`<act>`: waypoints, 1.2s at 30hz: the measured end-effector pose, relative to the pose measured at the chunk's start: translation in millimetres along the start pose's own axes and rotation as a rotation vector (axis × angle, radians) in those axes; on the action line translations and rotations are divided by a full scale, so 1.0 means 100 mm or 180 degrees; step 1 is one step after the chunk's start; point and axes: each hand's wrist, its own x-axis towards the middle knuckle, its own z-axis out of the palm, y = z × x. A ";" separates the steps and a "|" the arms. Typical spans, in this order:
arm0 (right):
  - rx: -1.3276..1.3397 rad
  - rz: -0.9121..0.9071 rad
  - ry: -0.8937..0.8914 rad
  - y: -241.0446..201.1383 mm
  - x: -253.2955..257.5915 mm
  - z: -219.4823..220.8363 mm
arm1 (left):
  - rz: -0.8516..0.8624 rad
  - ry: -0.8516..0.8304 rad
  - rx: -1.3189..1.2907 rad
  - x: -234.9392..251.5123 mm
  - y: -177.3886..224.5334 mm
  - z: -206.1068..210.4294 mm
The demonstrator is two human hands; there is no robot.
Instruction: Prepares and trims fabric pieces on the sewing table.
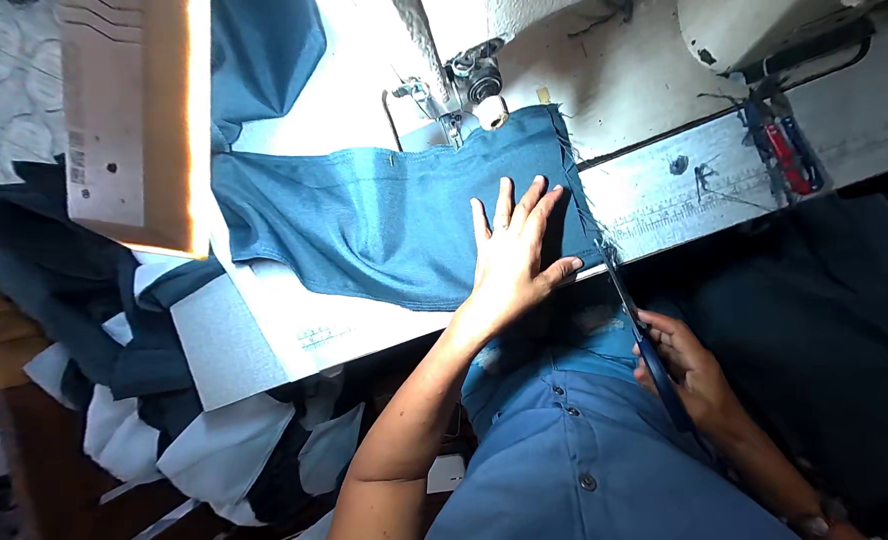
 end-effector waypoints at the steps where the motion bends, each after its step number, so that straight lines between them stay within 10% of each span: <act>1: 0.0057 0.0005 0.0032 0.00 0.05 0.02 | -0.0004 -0.0003 0.0005 0.00 0.00 0.00; 13: 0.0772 0.0252 0.0610 -0.05 -0.04 0.07 | -0.0136 -0.0415 -0.0013 0.04 0.08 -0.18; 18: 0.1499 0.0463 0.0021 -0.01 -0.09 -0.13 | 0.0191 -0.0586 0.0443 0.09 0.08 -0.30; 36: 0.0500 -0.0037 -0.0638 0.06 -0.31 -0.27 | 0.0863 -0.0427 0.0133 0.12 0.05 -0.17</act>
